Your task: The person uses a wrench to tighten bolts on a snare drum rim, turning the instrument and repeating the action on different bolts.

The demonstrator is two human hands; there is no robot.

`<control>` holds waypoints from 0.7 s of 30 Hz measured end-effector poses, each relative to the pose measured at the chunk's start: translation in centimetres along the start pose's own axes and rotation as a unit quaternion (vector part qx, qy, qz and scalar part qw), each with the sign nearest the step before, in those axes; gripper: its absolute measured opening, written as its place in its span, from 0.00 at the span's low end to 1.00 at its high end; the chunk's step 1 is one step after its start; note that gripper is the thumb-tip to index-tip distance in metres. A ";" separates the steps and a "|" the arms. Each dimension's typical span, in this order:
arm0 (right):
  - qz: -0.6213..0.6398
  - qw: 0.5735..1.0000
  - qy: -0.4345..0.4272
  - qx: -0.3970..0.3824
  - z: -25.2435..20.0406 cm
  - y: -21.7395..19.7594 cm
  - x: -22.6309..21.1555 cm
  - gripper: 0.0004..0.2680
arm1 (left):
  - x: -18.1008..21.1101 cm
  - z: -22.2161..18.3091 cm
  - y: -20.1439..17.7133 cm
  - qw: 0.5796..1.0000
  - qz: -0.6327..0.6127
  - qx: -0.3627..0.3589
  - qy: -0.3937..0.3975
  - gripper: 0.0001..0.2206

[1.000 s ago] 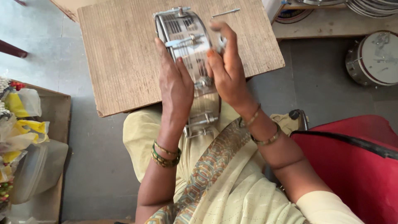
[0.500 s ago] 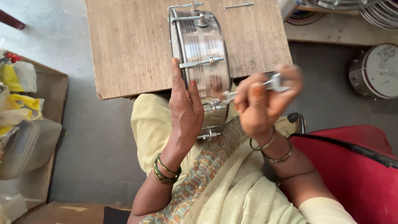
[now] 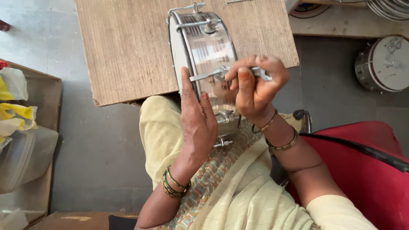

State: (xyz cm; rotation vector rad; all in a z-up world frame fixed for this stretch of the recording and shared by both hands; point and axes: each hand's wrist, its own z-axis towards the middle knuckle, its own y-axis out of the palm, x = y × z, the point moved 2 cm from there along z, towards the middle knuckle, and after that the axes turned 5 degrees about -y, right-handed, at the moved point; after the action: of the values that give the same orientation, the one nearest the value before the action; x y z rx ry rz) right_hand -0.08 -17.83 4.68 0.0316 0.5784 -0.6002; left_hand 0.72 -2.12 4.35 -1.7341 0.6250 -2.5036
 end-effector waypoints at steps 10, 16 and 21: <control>-0.041 0.999 0.019 -0.004 -0.3 -1.6 -1.2 0.10 | 0.8 0.0 -0.7 1.000 -0.009 -0.025 -0.006 0.26; -0.062 0.983 -0.155 -0.072 0.0 -1.3 -1.4 0.12 | 1.2 0.0 -1.3 0.998 -0.030 -0.050 -0.001 0.29; -0.063 0.988 -0.068 -0.121 0.3 -1.6 -0.9 0.19 | 0.9 0.0 -1.2 0.998 -0.029 -0.053 -0.004 0.28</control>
State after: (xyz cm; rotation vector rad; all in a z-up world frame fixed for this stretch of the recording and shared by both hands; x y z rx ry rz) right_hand -1.44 -18.70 5.61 -0.2745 0.5206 -0.6461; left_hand 0.57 -1.27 5.55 -1.8208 0.7295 -2.5437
